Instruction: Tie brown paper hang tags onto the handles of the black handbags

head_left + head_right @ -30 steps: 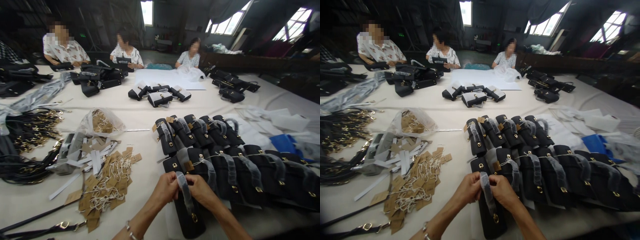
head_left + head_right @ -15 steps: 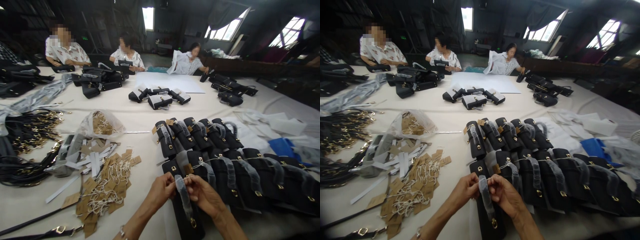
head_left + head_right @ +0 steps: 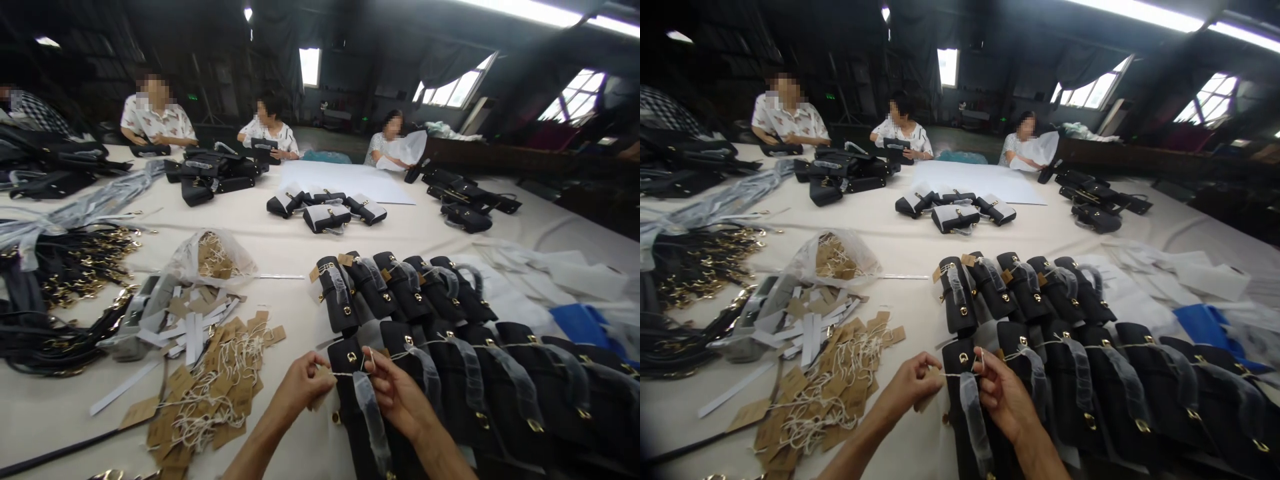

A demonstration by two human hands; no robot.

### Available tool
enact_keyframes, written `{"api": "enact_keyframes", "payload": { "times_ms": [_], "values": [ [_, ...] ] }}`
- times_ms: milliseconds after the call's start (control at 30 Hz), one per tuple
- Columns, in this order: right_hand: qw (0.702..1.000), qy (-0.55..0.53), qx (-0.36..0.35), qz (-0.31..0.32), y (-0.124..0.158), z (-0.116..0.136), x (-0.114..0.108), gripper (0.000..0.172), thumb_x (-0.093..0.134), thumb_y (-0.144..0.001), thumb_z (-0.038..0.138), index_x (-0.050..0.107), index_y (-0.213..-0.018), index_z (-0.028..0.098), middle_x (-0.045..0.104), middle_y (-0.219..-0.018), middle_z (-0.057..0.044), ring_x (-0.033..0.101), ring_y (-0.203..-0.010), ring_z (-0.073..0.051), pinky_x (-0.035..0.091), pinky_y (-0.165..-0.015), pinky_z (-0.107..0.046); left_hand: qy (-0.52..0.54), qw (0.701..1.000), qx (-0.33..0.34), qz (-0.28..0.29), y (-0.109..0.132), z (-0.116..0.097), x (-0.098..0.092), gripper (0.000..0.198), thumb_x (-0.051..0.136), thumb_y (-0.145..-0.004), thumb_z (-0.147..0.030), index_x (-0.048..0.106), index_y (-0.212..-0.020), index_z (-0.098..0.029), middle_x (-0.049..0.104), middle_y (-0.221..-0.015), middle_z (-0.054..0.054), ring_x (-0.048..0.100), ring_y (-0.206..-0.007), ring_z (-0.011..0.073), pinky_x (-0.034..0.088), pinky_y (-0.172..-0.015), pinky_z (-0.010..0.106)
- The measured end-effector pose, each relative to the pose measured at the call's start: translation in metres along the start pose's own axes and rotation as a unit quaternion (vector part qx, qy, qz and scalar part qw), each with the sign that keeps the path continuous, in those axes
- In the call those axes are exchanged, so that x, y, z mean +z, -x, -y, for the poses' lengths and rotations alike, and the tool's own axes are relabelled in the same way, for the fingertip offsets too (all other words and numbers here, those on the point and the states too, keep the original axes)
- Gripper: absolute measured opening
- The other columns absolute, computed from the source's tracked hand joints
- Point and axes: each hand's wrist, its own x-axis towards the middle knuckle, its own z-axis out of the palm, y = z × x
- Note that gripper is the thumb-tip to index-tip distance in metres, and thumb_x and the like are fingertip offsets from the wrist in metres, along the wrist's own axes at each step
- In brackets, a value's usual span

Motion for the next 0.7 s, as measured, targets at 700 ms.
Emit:
{"api": "enact_keyframes", "payload": {
  "times_ms": [700],
  "values": [
    [0.633, 0.643, -0.423, 0.077, 0.021, 0.044, 0.017, 0.014, 0.069, -0.084, 0.043, 0.077, -0.089, 0.033, 0.073, -0.084, -0.002, 0.070, -0.079, -0.020, 0.056, -0.073, -0.021, 0.131, 0.988, 0.082, 0.012, -0.016, -0.040, 0.057, 0.022, 0.082, -0.057, -0.026, 0.070, -0.068, -0.012, 0.064, -0.059, -0.001, 0.054, -0.054, 0.0125, 0.041, -0.058, 0.024]
  ]
}}
